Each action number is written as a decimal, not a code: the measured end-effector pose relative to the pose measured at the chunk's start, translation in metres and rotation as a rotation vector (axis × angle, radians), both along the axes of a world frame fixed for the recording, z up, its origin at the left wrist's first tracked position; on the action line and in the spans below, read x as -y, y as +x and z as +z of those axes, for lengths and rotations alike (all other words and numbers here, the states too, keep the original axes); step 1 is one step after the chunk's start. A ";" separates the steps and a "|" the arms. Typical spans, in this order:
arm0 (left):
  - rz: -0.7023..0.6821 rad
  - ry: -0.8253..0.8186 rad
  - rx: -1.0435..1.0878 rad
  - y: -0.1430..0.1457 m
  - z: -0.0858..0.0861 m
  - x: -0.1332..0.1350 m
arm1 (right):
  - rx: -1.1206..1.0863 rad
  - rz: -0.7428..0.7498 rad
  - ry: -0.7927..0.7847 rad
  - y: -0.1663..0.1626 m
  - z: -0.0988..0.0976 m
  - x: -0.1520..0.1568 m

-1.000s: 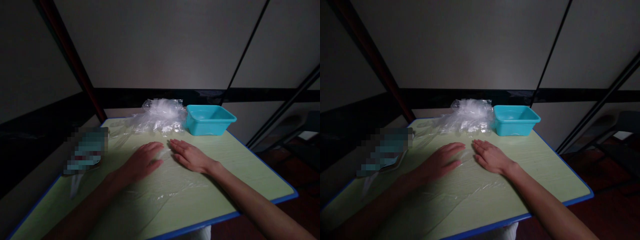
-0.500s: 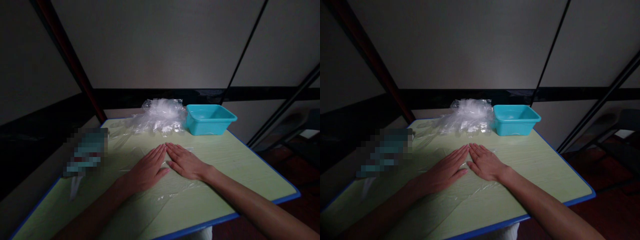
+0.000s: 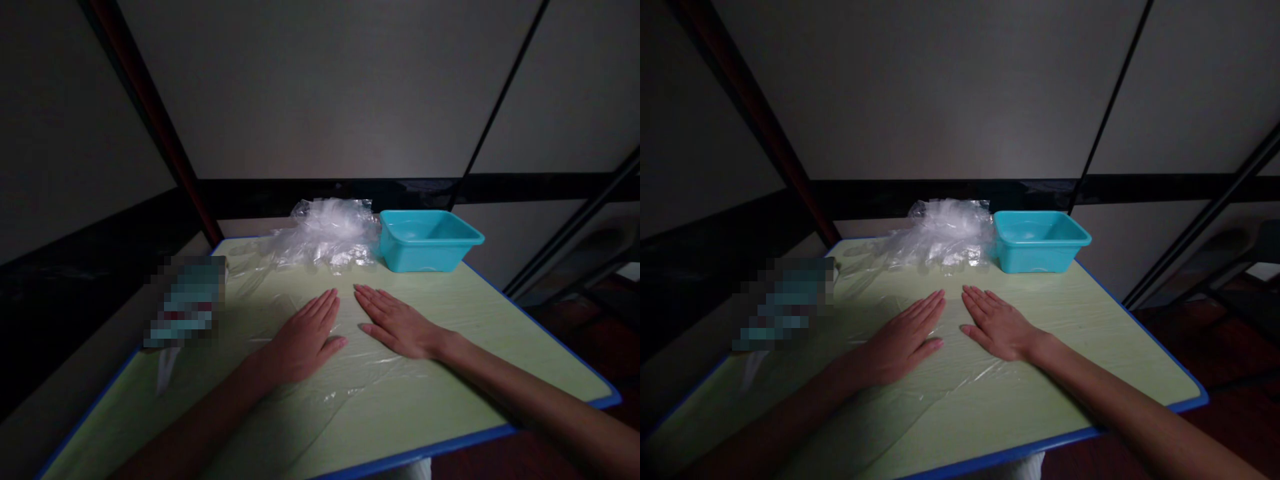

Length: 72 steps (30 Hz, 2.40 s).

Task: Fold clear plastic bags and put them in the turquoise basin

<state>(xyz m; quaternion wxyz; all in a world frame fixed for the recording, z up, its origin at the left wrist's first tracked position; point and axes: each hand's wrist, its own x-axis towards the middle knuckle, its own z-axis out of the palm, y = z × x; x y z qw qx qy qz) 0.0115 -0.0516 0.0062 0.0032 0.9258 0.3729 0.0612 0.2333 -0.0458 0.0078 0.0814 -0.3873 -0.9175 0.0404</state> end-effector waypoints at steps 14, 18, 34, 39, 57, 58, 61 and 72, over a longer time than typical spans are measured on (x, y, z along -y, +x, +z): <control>-0.004 -0.015 0.000 -0.001 0.005 0.001 | -0.025 -0.102 0.035 0.046 -0.006 0.008; 0.009 -0.053 0.050 -0.001 0.003 0.003 | -0.028 -0.165 0.033 0.047 -0.006 0.009; 0.087 -0.085 0.138 -0.016 0.029 -0.003 | -0.193 -0.194 0.014 0.051 -0.009 0.007; -0.050 -0.030 -0.006 -0.005 0.017 0.006 | -0.173 -0.204 0.004 0.051 -0.009 0.006; -0.030 0.058 -0.034 -0.048 0.027 -0.009 | -0.270 -0.061 0.089 0.049 0.005 0.014; -0.042 0.062 -0.015 -0.050 0.025 -0.008 | -0.273 -0.024 0.114 0.048 0.007 0.017; -0.073 0.084 0.050 -0.054 0.019 -0.008 | -0.227 0.135 0.205 0.033 0.015 0.031; -0.165 0.164 0.261 -0.049 0.016 -0.005 | -0.053 0.710 0.370 -0.070 0.031 0.070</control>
